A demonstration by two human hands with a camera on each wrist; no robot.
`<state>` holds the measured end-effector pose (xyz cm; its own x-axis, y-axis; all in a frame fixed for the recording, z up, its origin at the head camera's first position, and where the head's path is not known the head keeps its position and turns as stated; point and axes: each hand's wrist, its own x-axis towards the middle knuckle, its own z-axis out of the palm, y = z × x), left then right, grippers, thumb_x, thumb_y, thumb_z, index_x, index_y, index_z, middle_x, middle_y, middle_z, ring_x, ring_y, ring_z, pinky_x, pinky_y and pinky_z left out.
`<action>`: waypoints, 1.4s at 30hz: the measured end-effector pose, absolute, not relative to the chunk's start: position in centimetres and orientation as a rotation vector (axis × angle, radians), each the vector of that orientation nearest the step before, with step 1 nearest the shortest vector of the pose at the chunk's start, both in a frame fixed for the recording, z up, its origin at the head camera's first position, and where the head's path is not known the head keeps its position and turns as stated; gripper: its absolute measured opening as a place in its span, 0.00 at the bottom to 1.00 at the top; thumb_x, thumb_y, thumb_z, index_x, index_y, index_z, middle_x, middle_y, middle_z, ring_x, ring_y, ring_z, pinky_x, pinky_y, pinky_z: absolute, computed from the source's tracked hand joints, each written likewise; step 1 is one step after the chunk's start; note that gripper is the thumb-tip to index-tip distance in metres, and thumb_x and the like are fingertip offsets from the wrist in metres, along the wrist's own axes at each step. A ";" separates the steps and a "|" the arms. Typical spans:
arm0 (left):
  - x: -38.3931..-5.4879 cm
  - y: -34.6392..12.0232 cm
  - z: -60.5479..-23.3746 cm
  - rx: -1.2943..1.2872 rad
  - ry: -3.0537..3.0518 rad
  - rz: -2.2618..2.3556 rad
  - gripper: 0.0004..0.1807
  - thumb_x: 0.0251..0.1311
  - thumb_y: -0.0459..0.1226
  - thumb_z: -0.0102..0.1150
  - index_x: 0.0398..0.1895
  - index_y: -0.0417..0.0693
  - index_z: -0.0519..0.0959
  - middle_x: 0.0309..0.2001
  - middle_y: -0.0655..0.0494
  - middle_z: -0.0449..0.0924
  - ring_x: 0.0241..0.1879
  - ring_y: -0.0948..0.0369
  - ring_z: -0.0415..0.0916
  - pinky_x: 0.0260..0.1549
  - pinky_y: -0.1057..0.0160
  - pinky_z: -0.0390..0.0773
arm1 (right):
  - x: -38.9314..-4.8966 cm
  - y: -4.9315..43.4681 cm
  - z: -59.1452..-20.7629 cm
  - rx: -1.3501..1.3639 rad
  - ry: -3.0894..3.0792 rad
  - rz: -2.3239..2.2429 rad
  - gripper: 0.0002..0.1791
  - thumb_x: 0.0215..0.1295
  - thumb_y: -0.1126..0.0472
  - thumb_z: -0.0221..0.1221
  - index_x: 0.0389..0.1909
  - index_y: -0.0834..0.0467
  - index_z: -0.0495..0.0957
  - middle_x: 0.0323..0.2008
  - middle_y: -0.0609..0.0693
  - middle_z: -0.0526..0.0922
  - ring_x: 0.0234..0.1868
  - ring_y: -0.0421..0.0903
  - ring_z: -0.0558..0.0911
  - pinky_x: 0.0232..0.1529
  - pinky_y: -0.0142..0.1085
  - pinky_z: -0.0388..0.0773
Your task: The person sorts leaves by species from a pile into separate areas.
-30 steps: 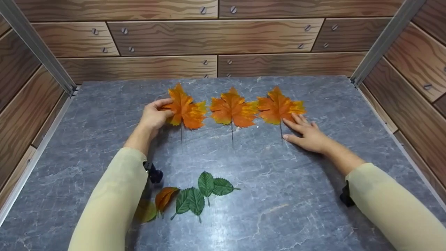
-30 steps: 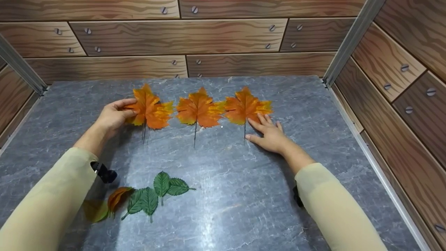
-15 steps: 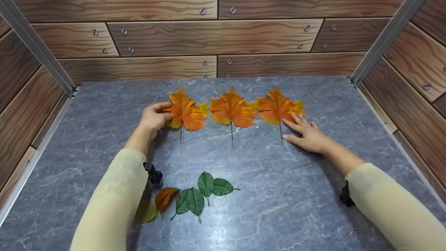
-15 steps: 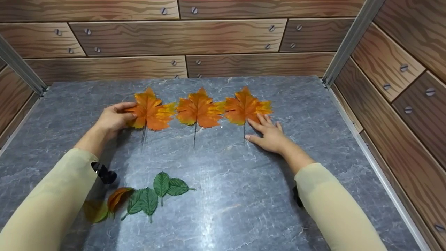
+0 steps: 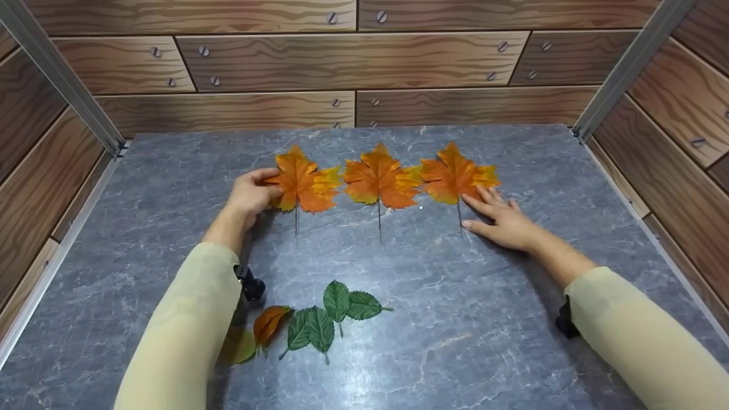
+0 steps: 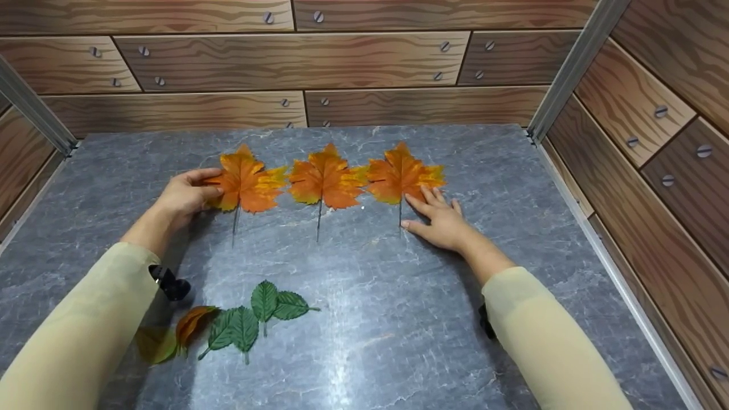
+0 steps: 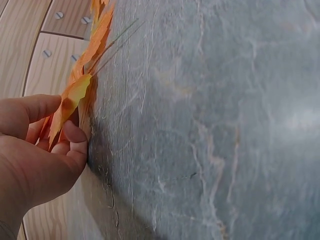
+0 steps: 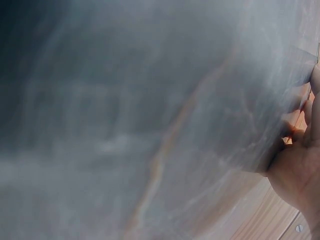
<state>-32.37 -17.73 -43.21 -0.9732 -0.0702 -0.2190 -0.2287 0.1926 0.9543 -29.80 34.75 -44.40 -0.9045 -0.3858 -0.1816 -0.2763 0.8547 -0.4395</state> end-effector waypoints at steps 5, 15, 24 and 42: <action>-32.2 -18.0 -43.0 -0.275 2.318 1.866 0.31 0.72 0.27 0.61 0.78 0.43 0.71 0.71 0.43 0.73 0.53 0.55 0.76 0.45 0.62 0.77 | -29.8 34.7 -44.4 -0.509 2.769 -0.598 0.44 0.80 0.33 0.51 0.86 0.50 0.52 0.85 0.62 0.37 0.84 0.66 0.33 0.75 0.71 0.27; -31.9 -18.6 -42.7 -0.232 2.262 1.846 0.32 0.73 0.28 0.61 0.79 0.43 0.69 0.71 0.43 0.73 0.53 0.55 0.77 0.51 0.58 0.80 | -29.7 34.6 -44.4 -0.520 2.773 -0.603 0.44 0.80 0.34 0.52 0.86 0.51 0.53 0.85 0.63 0.38 0.84 0.67 0.33 0.75 0.71 0.26; -31.7 -19.1 -42.2 -0.219 2.235 1.787 0.34 0.75 0.30 0.60 0.82 0.43 0.64 0.75 0.44 0.71 0.66 0.51 0.74 0.63 0.52 0.77 | -29.7 34.7 -44.5 -0.515 2.764 -0.607 0.44 0.80 0.34 0.52 0.86 0.51 0.52 0.85 0.62 0.37 0.84 0.66 0.33 0.76 0.71 0.27; -29.5 -23.1 -40.4 -0.206 2.385 1.565 0.35 0.76 0.33 0.57 0.83 0.44 0.61 0.77 0.37 0.64 0.63 0.48 0.73 0.49 0.56 0.82 | -29.9 34.7 -44.7 -0.509 2.768 -0.609 0.44 0.80 0.34 0.52 0.86 0.51 0.53 0.85 0.62 0.37 0.84 0.66 0.33 0.75 0.71 0.26</action>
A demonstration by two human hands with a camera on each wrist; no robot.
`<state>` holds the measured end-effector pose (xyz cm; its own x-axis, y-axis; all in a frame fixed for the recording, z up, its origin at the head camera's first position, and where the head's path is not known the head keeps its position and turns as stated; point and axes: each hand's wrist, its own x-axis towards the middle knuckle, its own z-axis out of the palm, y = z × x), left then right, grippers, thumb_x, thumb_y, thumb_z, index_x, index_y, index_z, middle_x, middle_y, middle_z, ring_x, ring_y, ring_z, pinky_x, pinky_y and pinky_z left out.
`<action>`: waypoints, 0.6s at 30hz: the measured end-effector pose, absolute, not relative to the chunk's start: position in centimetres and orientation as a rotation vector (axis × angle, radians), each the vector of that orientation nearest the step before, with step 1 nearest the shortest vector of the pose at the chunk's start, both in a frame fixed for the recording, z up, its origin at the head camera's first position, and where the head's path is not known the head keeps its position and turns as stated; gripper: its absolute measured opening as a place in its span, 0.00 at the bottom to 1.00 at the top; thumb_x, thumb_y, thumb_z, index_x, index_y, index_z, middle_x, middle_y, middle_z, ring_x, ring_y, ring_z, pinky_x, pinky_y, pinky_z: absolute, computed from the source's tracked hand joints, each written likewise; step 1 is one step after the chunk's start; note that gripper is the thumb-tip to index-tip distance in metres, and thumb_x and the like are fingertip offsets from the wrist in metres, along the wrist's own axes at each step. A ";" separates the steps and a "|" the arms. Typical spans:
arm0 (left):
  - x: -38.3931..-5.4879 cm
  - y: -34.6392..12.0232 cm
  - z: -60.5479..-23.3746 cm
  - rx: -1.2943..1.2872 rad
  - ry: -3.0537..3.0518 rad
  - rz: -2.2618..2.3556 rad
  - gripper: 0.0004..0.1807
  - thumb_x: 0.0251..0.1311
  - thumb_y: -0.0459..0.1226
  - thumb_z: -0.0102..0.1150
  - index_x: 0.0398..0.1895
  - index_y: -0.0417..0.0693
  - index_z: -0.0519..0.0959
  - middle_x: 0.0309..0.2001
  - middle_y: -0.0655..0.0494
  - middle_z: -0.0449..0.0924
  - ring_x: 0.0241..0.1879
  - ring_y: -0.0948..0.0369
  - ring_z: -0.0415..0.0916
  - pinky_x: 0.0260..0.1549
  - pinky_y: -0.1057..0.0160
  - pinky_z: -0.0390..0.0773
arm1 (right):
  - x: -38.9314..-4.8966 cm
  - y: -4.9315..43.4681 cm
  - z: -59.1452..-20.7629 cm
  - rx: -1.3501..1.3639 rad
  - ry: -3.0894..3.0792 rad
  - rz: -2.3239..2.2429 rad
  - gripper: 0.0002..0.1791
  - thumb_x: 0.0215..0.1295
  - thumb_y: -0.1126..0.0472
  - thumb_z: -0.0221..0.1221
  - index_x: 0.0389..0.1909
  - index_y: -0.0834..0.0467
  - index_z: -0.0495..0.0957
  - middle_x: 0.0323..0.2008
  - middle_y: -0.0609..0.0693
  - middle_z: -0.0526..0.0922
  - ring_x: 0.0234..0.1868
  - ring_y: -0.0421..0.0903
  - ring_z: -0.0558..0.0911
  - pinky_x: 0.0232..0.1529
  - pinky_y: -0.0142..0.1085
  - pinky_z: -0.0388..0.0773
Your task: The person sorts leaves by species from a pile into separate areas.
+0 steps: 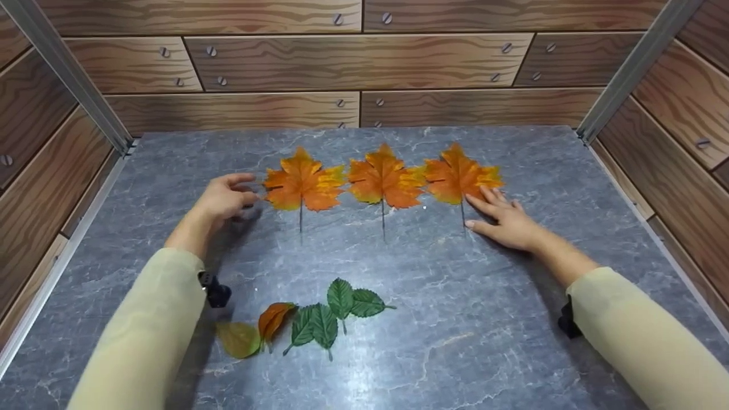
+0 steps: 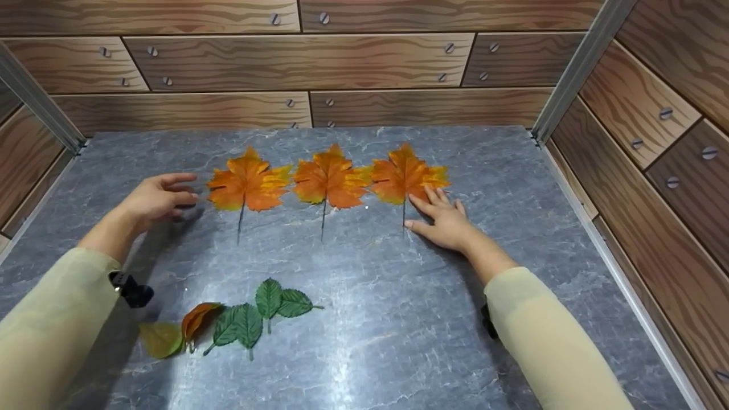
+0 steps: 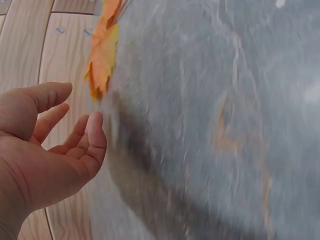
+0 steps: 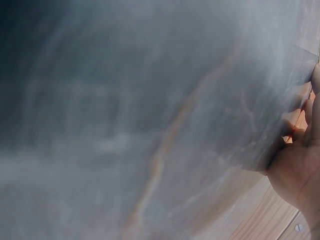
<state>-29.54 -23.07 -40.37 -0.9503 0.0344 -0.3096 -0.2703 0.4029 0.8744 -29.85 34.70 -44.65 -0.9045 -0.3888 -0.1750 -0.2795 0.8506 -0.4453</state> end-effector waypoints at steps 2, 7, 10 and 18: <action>-29.1 -23.5 -40.0 -0.182 2.414 1.535 0.34 0.77 0.34 0.57 0.83 0.44 0.63 0.75 0.37 0.66 0.62 0.48 0.74 0.52 0.54 0.81 | -29.8 34.7 -44.6 -0.501 2.764 -0.609 0.44 0.80 0.34 0.51 0.86 0.51 0.52 0.85 0.61 0.36 0.84 0.66 0.33 0.75 0.71 0.26; -27.5 -24.0 -39.3 -0.042 2.455 1.489 0.30 0.77 0.35 0.59 0.79 0.42 0.68 0.65 0.39 0.76 0.57 0.52 0.78 0.52 0.56 0.80 | -29.8 34.8 -44.5 -0.497 2.762 -0.602 0.44 0.80 0.33 0.51 0.86 0.51 0.52 0.86 0.61 0.37 0.84 0.66 0.33 0.75 0.72 0.27; -26.0 -23.9 -39.0 0.075 2.450 1.498 0.28 0.75 0.34 0.61 0.76 0.39 0.72 0.60 0.38 0.79 0.53 0.53 0.79 0.48 0.59 0.82 | -29.8 34.8 -44.6 -0.500 2.767 -0.601 0.44 0.80 0.33 0.51 0.86 0.51 0.52 0.85 0.62 0.37 0.84 0.67 0.33 0.75 0.72 0.27; -21.7 -23.6 -38.8 0.351 2.421 1.484 0.22 0.69 0.32 0.68 0.64 0.37 0.81 0.55 0.36 0.83 0.53 0.50 0.81 0.52 0.60 0.84 | -29.9 34.7 -44.5 -0.508 2.764 -0.615 0.44 0.80 0.35 0.52 0.86 0.51 0.52 0.85 0.62 0.37 0.84 0.66 0.33 0.75 0.72 0.27</action>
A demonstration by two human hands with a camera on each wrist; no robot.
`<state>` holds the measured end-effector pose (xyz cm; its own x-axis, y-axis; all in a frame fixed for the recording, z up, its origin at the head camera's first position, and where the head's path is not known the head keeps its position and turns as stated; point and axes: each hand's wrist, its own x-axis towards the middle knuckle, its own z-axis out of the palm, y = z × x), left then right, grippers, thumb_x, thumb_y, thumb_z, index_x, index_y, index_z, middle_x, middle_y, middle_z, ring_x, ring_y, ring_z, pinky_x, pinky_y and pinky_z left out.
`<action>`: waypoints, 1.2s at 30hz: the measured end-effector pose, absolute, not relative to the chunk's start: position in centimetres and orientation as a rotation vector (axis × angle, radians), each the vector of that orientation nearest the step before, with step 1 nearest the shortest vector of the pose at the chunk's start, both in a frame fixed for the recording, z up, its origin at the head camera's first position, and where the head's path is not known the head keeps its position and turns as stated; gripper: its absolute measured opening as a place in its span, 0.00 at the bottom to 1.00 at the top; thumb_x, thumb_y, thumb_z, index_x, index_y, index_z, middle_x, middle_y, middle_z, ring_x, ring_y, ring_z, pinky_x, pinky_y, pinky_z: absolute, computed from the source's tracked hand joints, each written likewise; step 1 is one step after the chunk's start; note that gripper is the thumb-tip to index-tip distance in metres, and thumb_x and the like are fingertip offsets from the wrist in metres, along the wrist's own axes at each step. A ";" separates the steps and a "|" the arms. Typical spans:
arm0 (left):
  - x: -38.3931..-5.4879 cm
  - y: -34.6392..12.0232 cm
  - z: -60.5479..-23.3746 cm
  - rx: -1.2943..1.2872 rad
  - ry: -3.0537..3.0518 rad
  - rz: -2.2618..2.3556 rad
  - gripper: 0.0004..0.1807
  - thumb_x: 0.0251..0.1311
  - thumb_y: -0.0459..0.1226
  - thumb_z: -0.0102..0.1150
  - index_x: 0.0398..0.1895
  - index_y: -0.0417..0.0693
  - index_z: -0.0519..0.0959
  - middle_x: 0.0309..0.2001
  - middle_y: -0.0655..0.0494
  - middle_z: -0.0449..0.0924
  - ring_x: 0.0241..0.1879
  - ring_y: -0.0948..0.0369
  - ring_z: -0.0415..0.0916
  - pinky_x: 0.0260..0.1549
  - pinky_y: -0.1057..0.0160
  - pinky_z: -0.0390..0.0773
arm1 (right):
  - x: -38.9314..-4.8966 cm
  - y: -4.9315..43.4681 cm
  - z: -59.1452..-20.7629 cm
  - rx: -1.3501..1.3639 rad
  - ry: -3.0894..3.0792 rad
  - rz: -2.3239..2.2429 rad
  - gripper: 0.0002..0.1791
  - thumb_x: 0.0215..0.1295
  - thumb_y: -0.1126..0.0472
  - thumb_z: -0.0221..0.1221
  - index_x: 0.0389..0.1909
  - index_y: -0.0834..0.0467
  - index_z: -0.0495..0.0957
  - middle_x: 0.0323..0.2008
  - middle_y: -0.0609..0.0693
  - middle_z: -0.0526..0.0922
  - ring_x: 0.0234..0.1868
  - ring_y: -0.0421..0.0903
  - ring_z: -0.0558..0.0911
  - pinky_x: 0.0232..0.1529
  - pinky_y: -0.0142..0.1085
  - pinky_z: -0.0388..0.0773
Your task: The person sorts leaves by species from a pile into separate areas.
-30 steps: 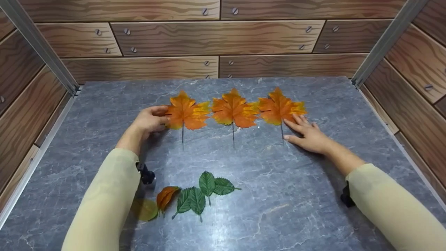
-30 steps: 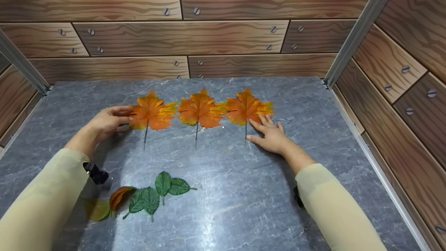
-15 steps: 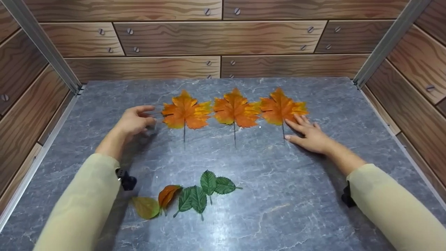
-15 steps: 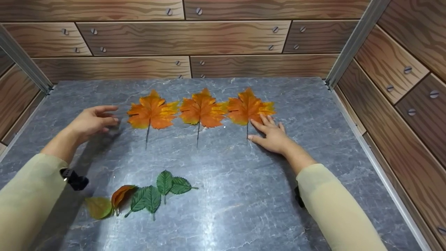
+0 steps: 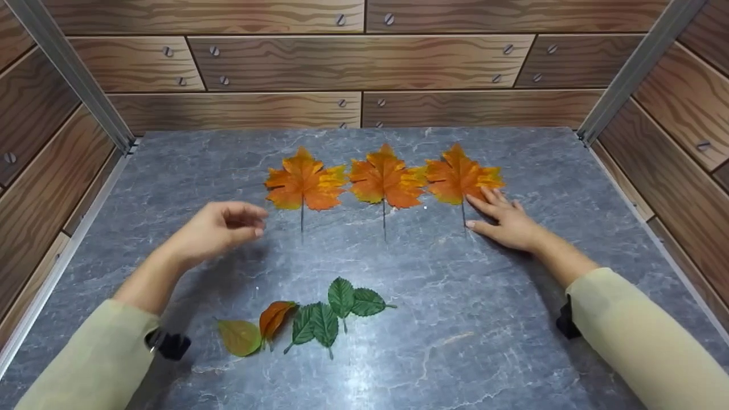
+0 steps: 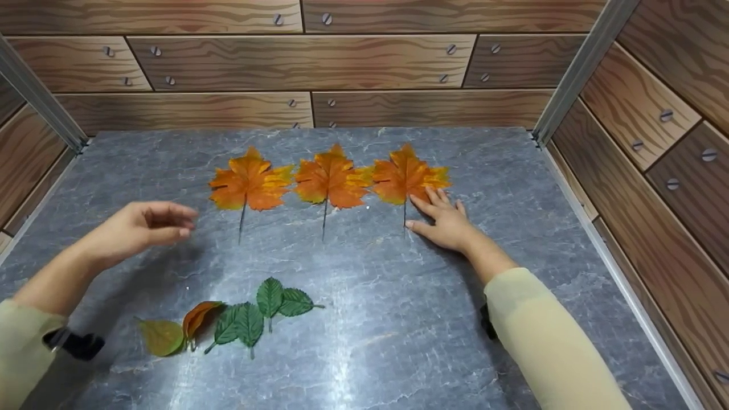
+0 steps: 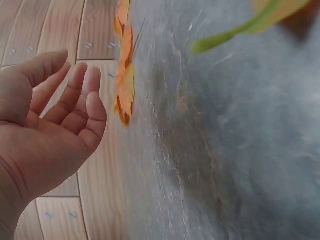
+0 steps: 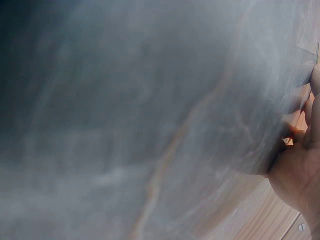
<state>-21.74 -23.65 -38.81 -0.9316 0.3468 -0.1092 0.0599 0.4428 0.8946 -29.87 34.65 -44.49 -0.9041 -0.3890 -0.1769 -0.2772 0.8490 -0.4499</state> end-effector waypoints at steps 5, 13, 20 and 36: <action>-19.2 -24.4 -38.7 0.455 2.380 1.451 0.20 0.66 0.32 0.71 0.60 0.37 0.83 0.55 0.37 0.84 0.52 0.49 0.82 0.51 0.61 0.85 | -30.0 34.6 -44.5 -0.505 2.761 -0.613 0.44 0.80 0.34 0.52 0.86 0.51 0.52 0.86 0.62 0.37 0.84 0.66 0.33 0.75 0.72 0.26; -15.5 -25.9 -39.8 0.639 2.264 1.347 0.17 0.63 0.34 0.74 0.52 0.37 0.85 0.50 0.39 0.86 0.47 0.50 0.85 0.49 0.60 0.86 | -30.1 34.5 -44.4 -0.510 2.762 -0.605 0.44 0.80 0.34 0.52 0.86 0.51 0.52 0.85 0.62 0.37 0.84 0.66 0.33 0.75 0.71 0.26; -13.0 -26.6 -40.8 0.755 2.185 1.304 0.16 0.62 0.34 0.75 0.52 0.39 0.87 0.50 0.44 0.88 0.49 0.50 0.86 0.53 0.59 0.85 | -30.1 34.5 -44.4 -0.525 2.772 -0.607 0.44 0.80 0.35 0.52 0.86 0.52 0.52 0.85 0.63 0.37 0.84 0.67 0.33 0.75 0.71 0.26; -11.7 -27.3 -43.5 0.937 2.181 1.214 0.25 0.60 0.39 0.79 0.60 0.45 0.85 0.57 0.51 0.86 0.56 0.59 0.81 0.57 0.63 0.80 | -30.0 34.8 -44.6 -0.507 2.760 -0.596 0.44 0.80 0.34 0.51 0.87 0.51 0.51 0.85 0.62 0.36 0.84 0.66 0.32 0.75 0.72 0.27</action>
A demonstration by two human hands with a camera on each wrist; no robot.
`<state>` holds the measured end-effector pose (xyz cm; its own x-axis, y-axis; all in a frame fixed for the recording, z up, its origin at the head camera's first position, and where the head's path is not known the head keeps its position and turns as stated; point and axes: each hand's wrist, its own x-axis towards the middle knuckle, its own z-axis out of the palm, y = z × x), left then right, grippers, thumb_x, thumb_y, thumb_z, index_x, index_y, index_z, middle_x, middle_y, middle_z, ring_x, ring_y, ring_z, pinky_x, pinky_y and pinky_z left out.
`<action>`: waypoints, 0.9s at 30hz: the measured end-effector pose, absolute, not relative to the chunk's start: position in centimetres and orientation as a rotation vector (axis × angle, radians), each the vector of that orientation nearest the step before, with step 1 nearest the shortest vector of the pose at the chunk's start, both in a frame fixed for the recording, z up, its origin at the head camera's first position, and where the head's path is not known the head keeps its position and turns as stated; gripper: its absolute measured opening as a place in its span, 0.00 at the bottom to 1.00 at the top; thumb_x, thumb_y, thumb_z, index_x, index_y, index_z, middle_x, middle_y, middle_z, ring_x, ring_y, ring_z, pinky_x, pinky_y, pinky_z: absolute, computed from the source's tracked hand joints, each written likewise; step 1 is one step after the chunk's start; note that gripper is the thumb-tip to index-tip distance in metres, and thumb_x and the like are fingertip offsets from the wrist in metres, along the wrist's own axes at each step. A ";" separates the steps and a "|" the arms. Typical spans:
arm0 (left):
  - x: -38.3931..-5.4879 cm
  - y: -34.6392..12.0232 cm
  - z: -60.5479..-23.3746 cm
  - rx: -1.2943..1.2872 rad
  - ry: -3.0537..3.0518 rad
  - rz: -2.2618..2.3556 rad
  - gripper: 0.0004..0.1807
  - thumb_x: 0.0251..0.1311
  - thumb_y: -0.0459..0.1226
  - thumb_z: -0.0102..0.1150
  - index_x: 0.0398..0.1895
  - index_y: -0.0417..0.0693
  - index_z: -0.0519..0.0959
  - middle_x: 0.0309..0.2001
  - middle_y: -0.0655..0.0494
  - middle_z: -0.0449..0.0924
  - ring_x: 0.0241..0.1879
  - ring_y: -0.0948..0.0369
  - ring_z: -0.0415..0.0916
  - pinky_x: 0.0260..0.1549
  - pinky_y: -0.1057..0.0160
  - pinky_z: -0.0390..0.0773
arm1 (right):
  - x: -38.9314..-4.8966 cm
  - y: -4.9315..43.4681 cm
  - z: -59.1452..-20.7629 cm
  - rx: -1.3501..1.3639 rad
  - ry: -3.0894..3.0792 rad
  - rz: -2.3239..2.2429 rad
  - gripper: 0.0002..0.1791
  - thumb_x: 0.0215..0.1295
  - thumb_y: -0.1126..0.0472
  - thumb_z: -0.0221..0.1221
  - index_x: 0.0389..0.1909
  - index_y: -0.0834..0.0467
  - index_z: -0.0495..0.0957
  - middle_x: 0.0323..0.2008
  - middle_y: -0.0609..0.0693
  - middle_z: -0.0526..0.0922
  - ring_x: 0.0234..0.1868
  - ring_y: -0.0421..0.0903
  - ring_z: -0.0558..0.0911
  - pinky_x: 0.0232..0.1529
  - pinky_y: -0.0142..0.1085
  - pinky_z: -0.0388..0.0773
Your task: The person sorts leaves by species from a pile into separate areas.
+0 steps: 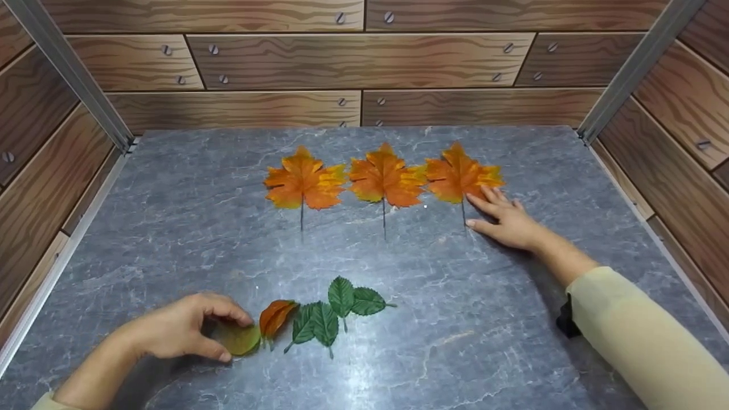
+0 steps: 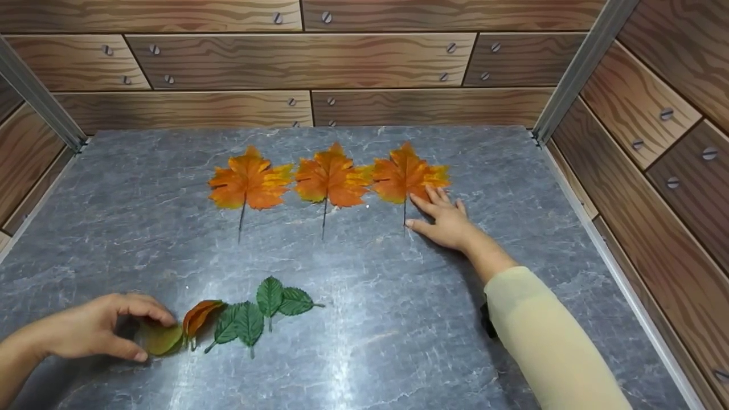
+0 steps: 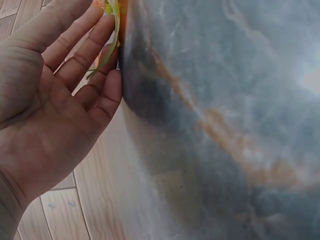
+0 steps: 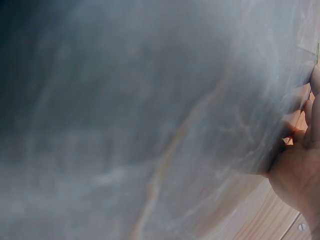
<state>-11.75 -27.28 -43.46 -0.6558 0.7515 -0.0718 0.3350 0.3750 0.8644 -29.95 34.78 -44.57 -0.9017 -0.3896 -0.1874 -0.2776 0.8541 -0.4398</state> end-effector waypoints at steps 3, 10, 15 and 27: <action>-11.6 -27.2 -43.7 0.991 2.226 1.175 0.26 0.59 0.41 0.80 0.61 0.50 0.85 0.58 0.54 0.84 0.57 0.60 0.78 0.57 0.63 0.78 | -29.9 34.7 -44.5 -0.501 2.755 -0.600 0.44 0.80 0.33 0.51 0.87 0.50 0.51 0.86 0.61 0.36 0.84 0.65 0.32 0.75 0.72 0.27; -11.5 -26.8 -44.2 1.011 2.282 1.145 0.26 0.57 0.41 0.81 0.59 0.56 0.85 0.56 0.57 0.82 0.56 0.60 0.74 0.55 0.62 0.76 | -29.9 34.7 -44.4 -0.499 2.751 -0.602 0.44 0.80 0.33 0.51 0.87 0.49 0.51 0.86 0.61 0.36 0.84 0.65 0.32 0.75 0.73 0.27; -11.5 -26.6 -44.5 1.037 2.312 1.147 0.25 0.55 0.38 0.81 0.57 0.58 0.85 0.54 0.59 0.83 0.53 0.60 0.74 0.51 0.62 0.76 | -30.0 34.8 -44.5 -0.500 2.749 -0.601 0.45 0.80 0.33 0.51 0.87 0.49 0.50 0.86 0.61 0.35 0.84 0.65 0.32 0.75 0.73 0.27; -11.6 -27.0 -44.3 1.027 2.252 1.192 0.24 0.62 0.38 0.77 0.62 0.52 0.84 0.57 0.55 0.83 0.55 0.59 0.75 0.53 0.62 0.76 | -29.9 34.8 -44.5 -0.499 2.761 -0.594 0.44 0.80 0.33 0.51 0.87 0.50 0.51 0.86 0.60 0.36 0.84 0.65 0.32 0.75 0.72 0.27</action>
<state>-11.56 -27.04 -44.28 -0.6544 0.7561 -0.0034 0.4222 0.3692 0.8279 -29.87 34.75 -44.55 -0.9035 -0.3847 -0.1890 -0.2728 0.8563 -0.4385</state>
